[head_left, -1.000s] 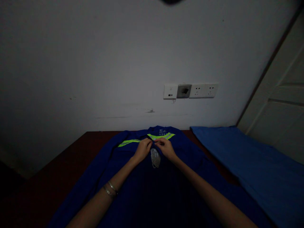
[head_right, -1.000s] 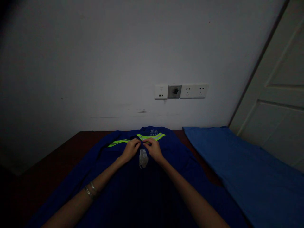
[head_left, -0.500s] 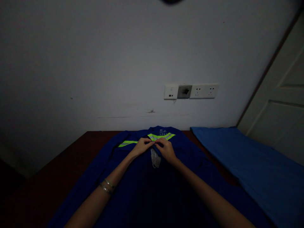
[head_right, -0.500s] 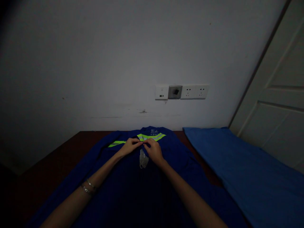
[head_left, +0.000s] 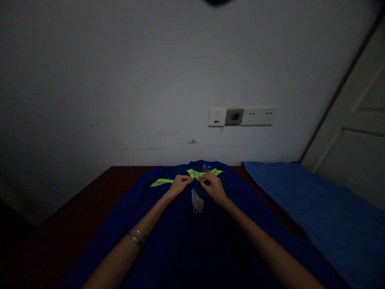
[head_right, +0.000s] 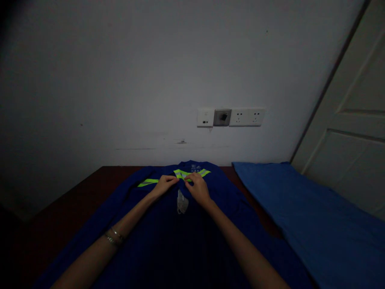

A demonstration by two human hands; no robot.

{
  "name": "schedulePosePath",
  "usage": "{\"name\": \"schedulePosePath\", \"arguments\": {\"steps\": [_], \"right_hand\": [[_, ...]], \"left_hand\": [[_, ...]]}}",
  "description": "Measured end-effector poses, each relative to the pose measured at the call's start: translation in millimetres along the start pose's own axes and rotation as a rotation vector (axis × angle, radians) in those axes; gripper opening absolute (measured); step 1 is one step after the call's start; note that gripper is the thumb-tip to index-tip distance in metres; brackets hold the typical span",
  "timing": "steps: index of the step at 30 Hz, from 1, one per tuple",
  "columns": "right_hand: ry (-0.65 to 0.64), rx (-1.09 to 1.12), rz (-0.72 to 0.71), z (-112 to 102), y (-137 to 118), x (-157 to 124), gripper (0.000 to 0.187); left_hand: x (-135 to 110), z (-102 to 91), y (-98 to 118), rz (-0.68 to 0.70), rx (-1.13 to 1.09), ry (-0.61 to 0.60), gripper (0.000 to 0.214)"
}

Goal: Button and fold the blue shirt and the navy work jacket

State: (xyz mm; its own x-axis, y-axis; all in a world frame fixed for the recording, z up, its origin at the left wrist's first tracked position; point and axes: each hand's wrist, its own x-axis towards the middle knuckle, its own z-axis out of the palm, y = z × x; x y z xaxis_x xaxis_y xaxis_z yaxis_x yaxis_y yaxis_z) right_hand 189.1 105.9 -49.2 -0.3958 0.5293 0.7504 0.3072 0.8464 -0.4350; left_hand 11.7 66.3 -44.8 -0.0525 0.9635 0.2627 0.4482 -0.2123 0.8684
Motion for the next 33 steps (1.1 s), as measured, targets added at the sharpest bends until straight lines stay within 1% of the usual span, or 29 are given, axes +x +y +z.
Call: {"name": "schedulePosePath", "arguments": {"steps": [6, 14, 18, 22, 26, 30, 33], "right_hand": [[-0.13, -0.294, -0.199, -3, -12, -2, 0.013], [-0.165, -0.526, -0.316, -4, -23, 2, 0.019], [-0.155, -0.563, -0.342, -4, -22, 1, 0.021], [-0.155, -0.572, -0.378, -3, -19, 1, 0.022], [-0.144, -0.604, -0.445, -2, -14, 0, 0.024], [-0.112, -0.604, -0.539, -1, -10, -1, 0.021], [-0.11, -0.588, -0.593, -1, -7, -1, 0.019]], "left_hand": [[0, 2.0, 1, 0.054, 0.07, -0.001, 0.034], [-2, 2.6, 4, 0.07, 0.064, -0.001, 0.033], [-3, 2.2, 9, 0.083, 0.085, 0.007, 0.032], [-5, 2.5, 13, 0.076, 0.06, 0.024, 0.03], [-5, 3.3, 10, 0.019, 0.02, 0.043, 0.03], [-3, 3.4, 5, -0.055, 0.013, 0.079, 0.03], [0, 2.4, 2, -0.096, 0.012, 0.063, 0.028]]}}
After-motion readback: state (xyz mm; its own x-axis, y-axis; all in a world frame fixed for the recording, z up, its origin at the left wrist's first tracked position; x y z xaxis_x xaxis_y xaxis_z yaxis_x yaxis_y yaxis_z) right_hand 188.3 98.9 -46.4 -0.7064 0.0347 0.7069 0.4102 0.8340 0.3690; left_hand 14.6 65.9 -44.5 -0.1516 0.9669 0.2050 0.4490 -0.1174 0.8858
